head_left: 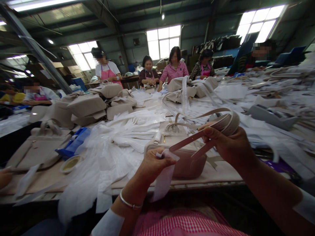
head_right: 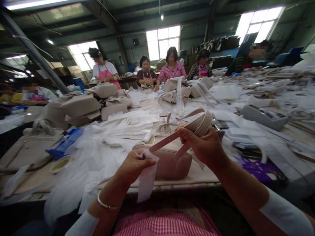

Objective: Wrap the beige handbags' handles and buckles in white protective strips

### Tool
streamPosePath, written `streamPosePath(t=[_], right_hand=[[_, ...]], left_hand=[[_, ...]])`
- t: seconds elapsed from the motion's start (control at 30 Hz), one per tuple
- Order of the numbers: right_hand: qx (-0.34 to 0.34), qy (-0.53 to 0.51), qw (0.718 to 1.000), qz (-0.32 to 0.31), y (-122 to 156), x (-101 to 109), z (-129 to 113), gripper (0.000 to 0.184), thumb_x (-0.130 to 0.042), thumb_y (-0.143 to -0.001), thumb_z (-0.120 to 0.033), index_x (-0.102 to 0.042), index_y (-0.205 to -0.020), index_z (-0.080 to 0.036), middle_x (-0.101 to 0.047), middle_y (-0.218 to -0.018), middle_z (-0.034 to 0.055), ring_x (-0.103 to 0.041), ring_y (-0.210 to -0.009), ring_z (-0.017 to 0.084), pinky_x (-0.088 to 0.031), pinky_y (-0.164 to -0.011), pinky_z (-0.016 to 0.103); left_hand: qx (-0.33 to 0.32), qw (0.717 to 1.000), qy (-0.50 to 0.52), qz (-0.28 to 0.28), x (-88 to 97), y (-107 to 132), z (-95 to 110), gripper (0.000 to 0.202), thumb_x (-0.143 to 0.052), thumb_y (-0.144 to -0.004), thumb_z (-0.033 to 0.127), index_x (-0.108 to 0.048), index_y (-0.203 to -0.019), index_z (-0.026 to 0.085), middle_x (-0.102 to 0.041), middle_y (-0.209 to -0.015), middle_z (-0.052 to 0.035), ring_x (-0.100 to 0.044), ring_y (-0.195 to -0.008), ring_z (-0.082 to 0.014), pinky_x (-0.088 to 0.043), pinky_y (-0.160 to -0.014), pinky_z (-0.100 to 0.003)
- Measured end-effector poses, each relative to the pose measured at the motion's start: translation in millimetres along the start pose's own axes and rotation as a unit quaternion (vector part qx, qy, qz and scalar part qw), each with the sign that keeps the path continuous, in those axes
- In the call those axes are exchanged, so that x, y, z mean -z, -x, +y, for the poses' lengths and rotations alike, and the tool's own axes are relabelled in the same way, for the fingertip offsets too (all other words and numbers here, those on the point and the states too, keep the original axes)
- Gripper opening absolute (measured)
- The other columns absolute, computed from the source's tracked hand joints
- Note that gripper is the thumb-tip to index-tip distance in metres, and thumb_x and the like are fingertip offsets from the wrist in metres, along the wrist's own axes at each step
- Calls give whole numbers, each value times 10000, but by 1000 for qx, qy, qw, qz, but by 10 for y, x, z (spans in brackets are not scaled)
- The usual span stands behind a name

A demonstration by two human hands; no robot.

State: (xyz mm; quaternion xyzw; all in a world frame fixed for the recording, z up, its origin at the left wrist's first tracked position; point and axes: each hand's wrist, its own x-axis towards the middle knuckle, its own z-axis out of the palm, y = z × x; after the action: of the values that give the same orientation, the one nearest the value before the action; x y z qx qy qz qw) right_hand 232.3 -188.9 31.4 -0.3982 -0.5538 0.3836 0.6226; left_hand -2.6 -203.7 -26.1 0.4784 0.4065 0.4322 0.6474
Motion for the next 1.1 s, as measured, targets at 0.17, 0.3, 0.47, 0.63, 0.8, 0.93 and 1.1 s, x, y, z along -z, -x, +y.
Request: streamPosePath(t=[0.17, 0.3, 0.47, 0.63, 0.8, 0.93, 1.1], right_hand=[[15, 2, 1000, 0, 8, -13, 16, 161, -776, -803, -337, -745, -773, -181, -614, -587, 1, -544, -544, 125, -440, -483, 233], [16, 18, 1000, -6, 12, -41, -3, 172, -772, -804, -339, -739, -764, -175, -613, -582, 2, -546, -537, 124, -444, -473, 227], [6, 42, 999, -3, 49, -66, -8, 200, -776, -786, -345, -739, -734, -156, -605, -558, 11, -544, -514, 127, -440, -440, 223], [5, 49, 998, -47, 91, -59, -5, 179, -776, -781, -335, -758, -758, -159, -609, -554, 9, -547, -511, 125, -450, -442, 215], [1, 66, 995, -73, 173, -164, 56, 162, -772, -774, -321, -759, -777, -159, -673, -626, 25, -593, -551, 138, -479, -495, 224], [-46, 57, 981, -181, 349, -316, 248, 207, -699, -842, -351, -734, -782, -156, -676, -659, 24, -608, -602, 149, -488, -551, 243], [-179, -19, 975, -131, 297, -298, 421, 412, -704, -820, -499, -556, -636, -161, -501, -523, -39, -447, -457, 86, -332, -428, 213]], left_hand=[[2, 1000, 4, 3, -8, 1, -1, 238, -864, -641, 237, -654, -632, 126, -583, -599, 30, -479, -554, -56, -338, -552, -182], [6, 1000, 9, 6, -14, -1, -2, 274, -877, -620, 249, -634, -628, 122, -561, -590, 36, -471, -551, -58, -335, -551, -185], [10, 1000, 16, -3, -15, -12, 3, 284, -886, -611, 284, -662, -670, 120, -574, -612, 26, -470, -565, -67, -335, -561, -196], [4, 1000, -11, -12, 0, -2, 19, 274, -872, -636, 292, -653, -664, 131, -545, -608, 32, -446, -567, -71, -327, -558, -204], [-23, 997, -74, -4, -28, 3, 34, 331, -850, -656, 343, -587, -612, 149, -496, -581, 41, -417, -555, -78, -309, -535, -211], [-17, 996, -81, -25, -102, 12, 22, 369, -789, -729, 417, -553, -600, 166, -470, -506, 48, -387, -471, -76, -271, -474, -221], [-19, 997, -75, -4, -82, 36, -71, 333, -806, -720, 373, -590, -620, 140, -535, -585, 25, -450, -550, -84, -354, -552, -217]])
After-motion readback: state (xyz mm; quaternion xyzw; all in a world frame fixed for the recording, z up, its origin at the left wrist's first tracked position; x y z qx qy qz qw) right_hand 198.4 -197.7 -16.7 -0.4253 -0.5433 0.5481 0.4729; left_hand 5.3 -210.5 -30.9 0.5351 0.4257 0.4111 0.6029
